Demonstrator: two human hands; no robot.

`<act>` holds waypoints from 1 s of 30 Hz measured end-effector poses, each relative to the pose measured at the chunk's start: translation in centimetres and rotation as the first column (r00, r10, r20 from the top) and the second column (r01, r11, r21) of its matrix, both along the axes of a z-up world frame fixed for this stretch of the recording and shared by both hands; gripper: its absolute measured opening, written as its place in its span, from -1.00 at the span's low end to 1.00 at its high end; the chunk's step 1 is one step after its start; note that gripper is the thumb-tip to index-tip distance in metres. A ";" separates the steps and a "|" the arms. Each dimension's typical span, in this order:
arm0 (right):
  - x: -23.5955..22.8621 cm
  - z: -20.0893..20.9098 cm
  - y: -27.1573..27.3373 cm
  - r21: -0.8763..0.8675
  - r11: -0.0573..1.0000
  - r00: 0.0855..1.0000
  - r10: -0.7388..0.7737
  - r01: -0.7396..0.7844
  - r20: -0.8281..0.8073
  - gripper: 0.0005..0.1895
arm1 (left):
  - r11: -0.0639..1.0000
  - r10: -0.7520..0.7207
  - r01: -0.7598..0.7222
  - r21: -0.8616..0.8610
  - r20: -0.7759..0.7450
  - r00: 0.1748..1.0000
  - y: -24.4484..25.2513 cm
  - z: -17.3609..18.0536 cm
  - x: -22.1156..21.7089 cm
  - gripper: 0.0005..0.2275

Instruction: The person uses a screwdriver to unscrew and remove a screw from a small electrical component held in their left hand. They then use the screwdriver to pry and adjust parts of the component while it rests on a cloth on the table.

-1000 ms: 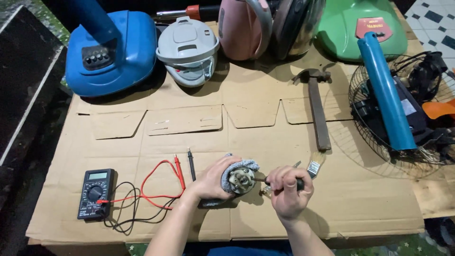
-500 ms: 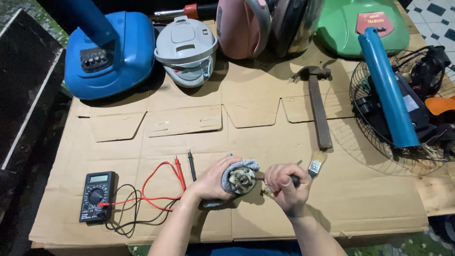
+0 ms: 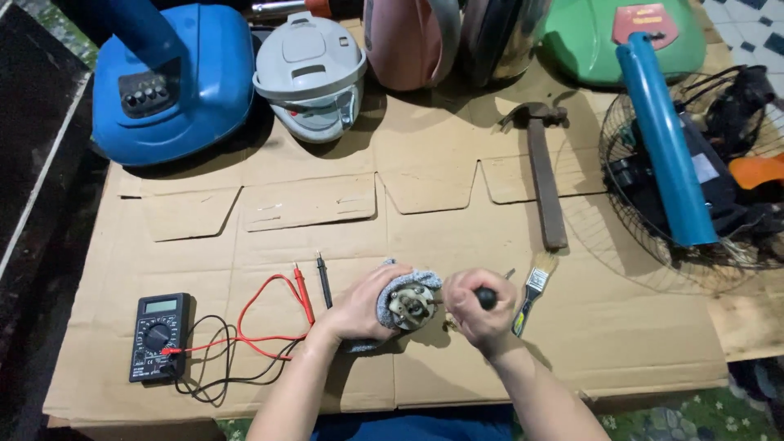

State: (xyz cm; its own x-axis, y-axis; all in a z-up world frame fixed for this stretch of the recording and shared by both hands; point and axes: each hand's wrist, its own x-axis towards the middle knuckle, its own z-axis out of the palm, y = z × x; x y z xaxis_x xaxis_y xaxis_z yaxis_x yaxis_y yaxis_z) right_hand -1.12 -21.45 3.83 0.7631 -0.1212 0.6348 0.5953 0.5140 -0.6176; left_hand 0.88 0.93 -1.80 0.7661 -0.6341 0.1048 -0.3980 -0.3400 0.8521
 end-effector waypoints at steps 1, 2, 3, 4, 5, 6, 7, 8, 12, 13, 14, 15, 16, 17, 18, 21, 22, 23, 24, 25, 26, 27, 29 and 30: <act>0.1 -0.3 -0.6 -0.003 1.000 1.000 0.003 -0.002 0.017 -0.65 | 1.000 0.003 -0.002 -0.003 0.017 1.000 0.0 -0.4 0.2 -0.14; 0.1 -0.5 -1.2 -0.055 0.993 0.994 0.107 -0.109 -0.027 -0.65 | 1.000 0.001 -0.001 -0.005 0.031 1.000 0.0 -0.7 0.2 -0.13; -0.2 -0.9 -1.6 -0.098 0.972 0.975 0.206 -0.213 -0.082 -0.65 | 1.000 -0.002 0.002 -0.002 0.039 0.999 0.1 -1.1 -0.1 -0.12; 0.6 -1.2 -2.2 -0.098 0.972 0.976 0.206 -0.213 -0.069 -0.65 | 1.000 -0.001 0.001 0.000 0.051 0.999 0.1 -1.6 0.3 -0.12; 1.2 -1.6 -2.9 -0.114 0.948 0.953 0.285 -0.296 -0.098 -0.66 | 1.000 -0.010 0.011 -0.010 0.107 0.994 -0.1 -2.3 0.4 -0.11; 1.8 -2.0 -3.7 -0.128 0.917 0.924 0.361 -0.377 -0.128 -0.67 | 1.000 -0.017 0.021 -0.019 0.163 0.987 -0.3 -2.9 0.5 -0.11; 2.2 -1.8 -3.3 -0.132 0.921 0.928 0.352 -0.366 -0.118 -0.67 | 0.999 -0.027 0.031 -0.019 0.173 0.985 -0.4 -2.7 0.2 -0.11; 2.6 -1.6 -2.9 -0.154 0.901 0.914 0.392 -0.405 -0.109 -0.66 | 1.000 -0.013 0.014 -0.009 0.157 0.988 -0.5 -2.4 -0.1 -0.11; 1.2 -0.2 -2.8 -0.263 0.889 0.926 0.343 -0.374 -0.158 -0.68 | 1.000 0.027 -0.027 -0.001 0.130 0.991 -0.6 -1.8 0.0 -0.11; 0.5 0.0 -2.6 -0.262 0.890 0.926 0.343 -0.374 -0.159 -0.68 | 1.000 0.026 -0.026 0.000 0.130 0.991 -0.5 -1.9 0.1 -0.11; -0.1 0.1 -2.5 -0.245 0.937 0.960 0.204 -0.248 -0.193 -0.75 | 0.999 0.028 -0.027 -0.018 0.107 0.994 -0.4 -2.0 0.4 -0.11; -0.9 0.2 -2.3 -0.234 0.965 0.970 0.064 -0.120 -0.236 -0.81 | 0.999 0.034 -0.031 -0.038 0.078 0.996 -0.4 -2.2 0.3 -0.12; -1.6 0.4 -1.7 -0.234 0.964 0.968 0.066 -0.125 -0.243 -0.81 | 0.999 0.036 -0.034 -0.039 0.071 0.997 -0.5 -1.8 0.0 -0.12; -2.2 0.7 -1.1 -0.107 0.989 0.952 -0.124 0.097 -0.278 -0.82 | 0.999 0.036 -0.032 -0.043 0.087 0.996 -0.7 -1.2 -0.1 -0.13; -2.7 1.0 -0.4 0.010 0.947 0.893 -0.299 0.321 -0.337 -0.77 | 0.998 0.036 -0.031 -0.048 0.103 0.994 -0.8 -0.6 -0.2 -0.13; -2.9 -0.8 0.7 0.099 0.895 0.897 -0.422 0.436 -0.133 -0.72 | 0.999 0.035 -0.033 -0.032 0.079 0.996 -0.9 -0.2 -0.5 -0.13; -2.5 -0.7 0.6 0.095 0.896 0.898 -0.418 0.433 -0.139 -0.72 | 0.999 0.039 -0.037 -0.032 0.072 0.997 -0.8 0.1 -0.1 -0.13; -2.5 -0.6 0.5 -0.010 0.926 0.922 -0.376 0.376 -0.089 -0.71 | 0.999 0.024 -0.022 -0.031 0.062 0.998 -0.7 0.3 -0.1 -0.13; -2.6 -0.6 0.5 -0.118 0.941 0.945 -0.324 0.317 -0.046 -0.70 | 1.000 0.010 -0.008 -0.030 0.053 0.999 -0.7 0.5 -0.1 -0.14; -2.1 -0.8 0.1 -0.122 0.942 0.945 -0.322 0.313 -0.055 -0.70 | 0.999 0.012 -0.011 -0.031 0.042 0.999 -0.6 0.6 -0.2 -0.14; -1.8 -1.0 -0.2 -0.077 0.987 0.988 -0.145 0.142 -0.047 -0.71 | 1.000 0.008 -0.008 -0.019 0.016 1.000 -0.5 0.8 -0.5 -0.15; -0.8 -0.9 -0.6 -0.033 0.999 0.999 0.036 -0.036 -0.014 -0.71 | 1.000 0.005 -0.005 -0.008 0.007 1.000 -0.5 1.3 -0.1 -0.16; 0.7 -1.4 -2.2 -0.003 0.983 0.982 0.185 -0.185 -0.030 -0.71 | 1.000 -0.004 0.004 -0.009 0.016 1.000 -0.6 0.8 0.2 -0.15; 1.0 -1.7 -3.1 0.033 0.945 0.944 0.327 -0.326 -0.048 -0.70 | 1.000 -0.017 0.017 -0.007 0.018 1.000 -0.7 0.6 0.0 -0.14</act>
